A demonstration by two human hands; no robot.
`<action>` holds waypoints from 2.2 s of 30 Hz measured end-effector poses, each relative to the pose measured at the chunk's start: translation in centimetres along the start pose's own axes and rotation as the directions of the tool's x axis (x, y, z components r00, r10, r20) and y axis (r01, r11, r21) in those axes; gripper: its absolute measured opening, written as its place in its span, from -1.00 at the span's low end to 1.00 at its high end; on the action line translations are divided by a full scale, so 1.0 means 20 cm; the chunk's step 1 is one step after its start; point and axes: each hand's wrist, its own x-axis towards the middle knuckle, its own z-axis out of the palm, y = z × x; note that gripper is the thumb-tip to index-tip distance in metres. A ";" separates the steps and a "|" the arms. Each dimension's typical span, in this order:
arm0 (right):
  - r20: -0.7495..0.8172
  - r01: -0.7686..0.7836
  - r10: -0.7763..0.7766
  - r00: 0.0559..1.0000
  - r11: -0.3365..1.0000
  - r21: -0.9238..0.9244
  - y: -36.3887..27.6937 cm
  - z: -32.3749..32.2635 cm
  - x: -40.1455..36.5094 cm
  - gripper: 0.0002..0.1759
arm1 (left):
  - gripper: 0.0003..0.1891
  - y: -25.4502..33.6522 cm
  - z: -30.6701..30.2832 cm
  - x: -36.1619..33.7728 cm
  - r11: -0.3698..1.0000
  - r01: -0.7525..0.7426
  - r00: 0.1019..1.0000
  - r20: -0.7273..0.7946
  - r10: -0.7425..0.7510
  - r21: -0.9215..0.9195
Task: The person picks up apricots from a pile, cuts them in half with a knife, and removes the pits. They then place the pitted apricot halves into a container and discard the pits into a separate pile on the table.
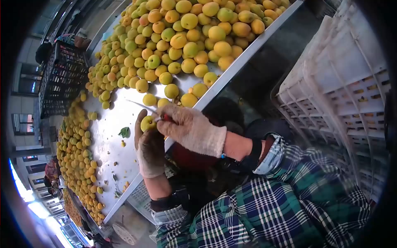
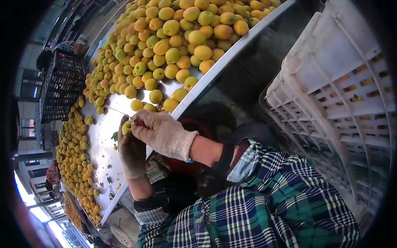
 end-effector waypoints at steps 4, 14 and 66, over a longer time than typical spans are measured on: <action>-0.032 0.081 -0.093 0.995 0.959 -0.271 -0.02 0.06 -0.08 -0.57 | -0.35 -0.01 -0.10 -0.06 0.991 0.014 0.995 0.099 -0.001 -0.133; 0.019 0.187 -0.214 0.977 0.803 -0.566 0.05 0.21 -0.09 -0.36 | -0.59 -0.06 -0.18 -0.13 0.991 -0.078 0.997 0.000 0.078 0.104; -0.390 0.056 0.445 0.806 0.599 0.799 -0.16 -0.31 0.16 -0.76 | -0.76 0.03 -0.27 -0.05 0.973 0.000 0.906 -0.411 0.098 0.231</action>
